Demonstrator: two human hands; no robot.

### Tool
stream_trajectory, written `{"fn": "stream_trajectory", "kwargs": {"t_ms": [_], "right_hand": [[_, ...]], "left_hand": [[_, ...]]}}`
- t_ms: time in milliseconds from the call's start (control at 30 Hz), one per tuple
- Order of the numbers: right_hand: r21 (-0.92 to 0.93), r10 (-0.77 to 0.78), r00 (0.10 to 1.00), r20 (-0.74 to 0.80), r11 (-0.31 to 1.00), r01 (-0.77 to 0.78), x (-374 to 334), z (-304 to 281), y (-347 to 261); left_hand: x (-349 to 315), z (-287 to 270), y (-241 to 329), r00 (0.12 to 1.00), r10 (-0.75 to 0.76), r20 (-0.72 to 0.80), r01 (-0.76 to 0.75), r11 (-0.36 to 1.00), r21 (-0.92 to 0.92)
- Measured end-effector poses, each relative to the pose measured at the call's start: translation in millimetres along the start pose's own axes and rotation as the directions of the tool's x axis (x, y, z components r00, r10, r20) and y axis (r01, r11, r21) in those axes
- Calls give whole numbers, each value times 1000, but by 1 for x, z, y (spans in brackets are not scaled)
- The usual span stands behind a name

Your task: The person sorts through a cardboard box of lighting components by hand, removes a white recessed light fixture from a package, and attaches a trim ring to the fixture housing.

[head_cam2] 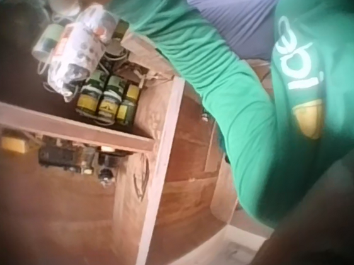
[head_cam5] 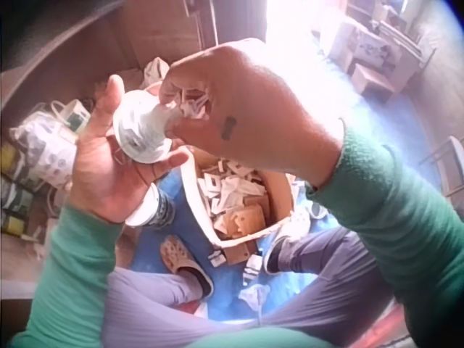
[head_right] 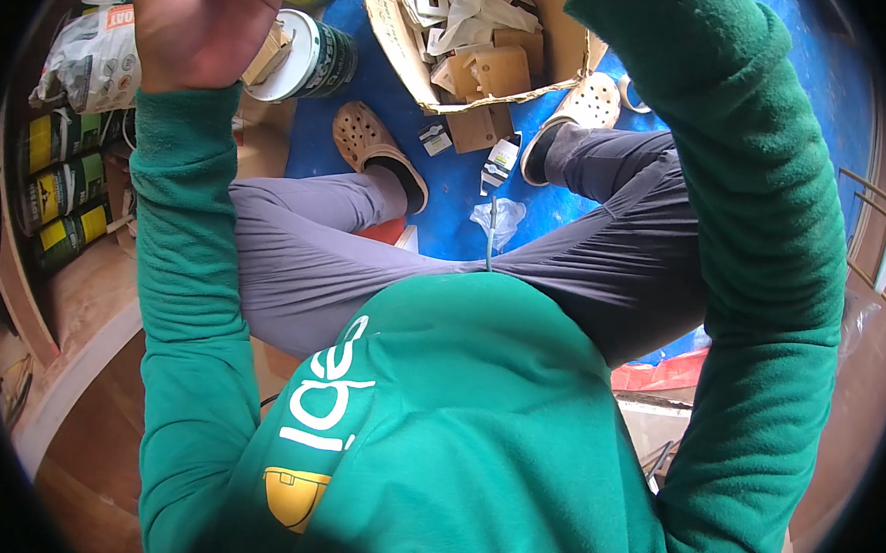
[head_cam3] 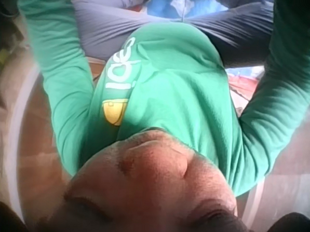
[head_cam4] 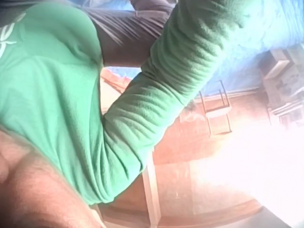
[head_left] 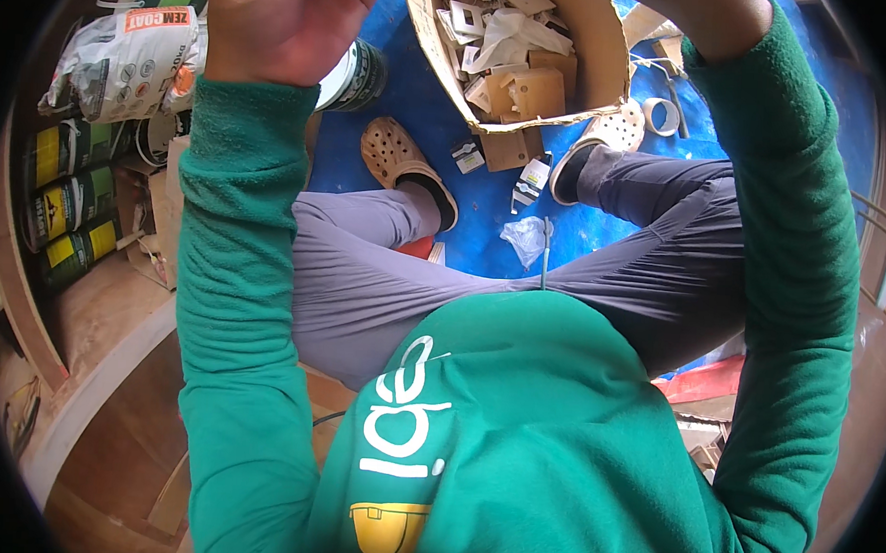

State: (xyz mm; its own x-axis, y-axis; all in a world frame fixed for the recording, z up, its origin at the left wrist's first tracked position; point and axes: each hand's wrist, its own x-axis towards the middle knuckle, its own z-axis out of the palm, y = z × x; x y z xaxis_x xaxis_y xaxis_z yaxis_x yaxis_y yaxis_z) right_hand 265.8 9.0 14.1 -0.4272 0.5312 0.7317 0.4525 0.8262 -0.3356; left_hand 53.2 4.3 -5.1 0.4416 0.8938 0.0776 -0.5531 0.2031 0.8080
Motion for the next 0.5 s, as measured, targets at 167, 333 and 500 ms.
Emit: {"fn": "stream_trajectory", "kwargs": {"t_ms": [167, 333, 500], "right_hand": [[-15, 56, 998, 15, 998, -55, 2, 6, 7], [81, 69, 998, -5, 994, -69, 6, -6, -6], [44, 99, 994, -38, 994, -98, 4, 5, 11]], "left_hand": [[-4, -1, 3, 999, -47, 26, 49, 994, -98], [-5, -6, 5, 996, -13, 85, 21, 995, -98], [-1, -2, 3, 1000, 10, 24, -10, 1000, 17]]}}
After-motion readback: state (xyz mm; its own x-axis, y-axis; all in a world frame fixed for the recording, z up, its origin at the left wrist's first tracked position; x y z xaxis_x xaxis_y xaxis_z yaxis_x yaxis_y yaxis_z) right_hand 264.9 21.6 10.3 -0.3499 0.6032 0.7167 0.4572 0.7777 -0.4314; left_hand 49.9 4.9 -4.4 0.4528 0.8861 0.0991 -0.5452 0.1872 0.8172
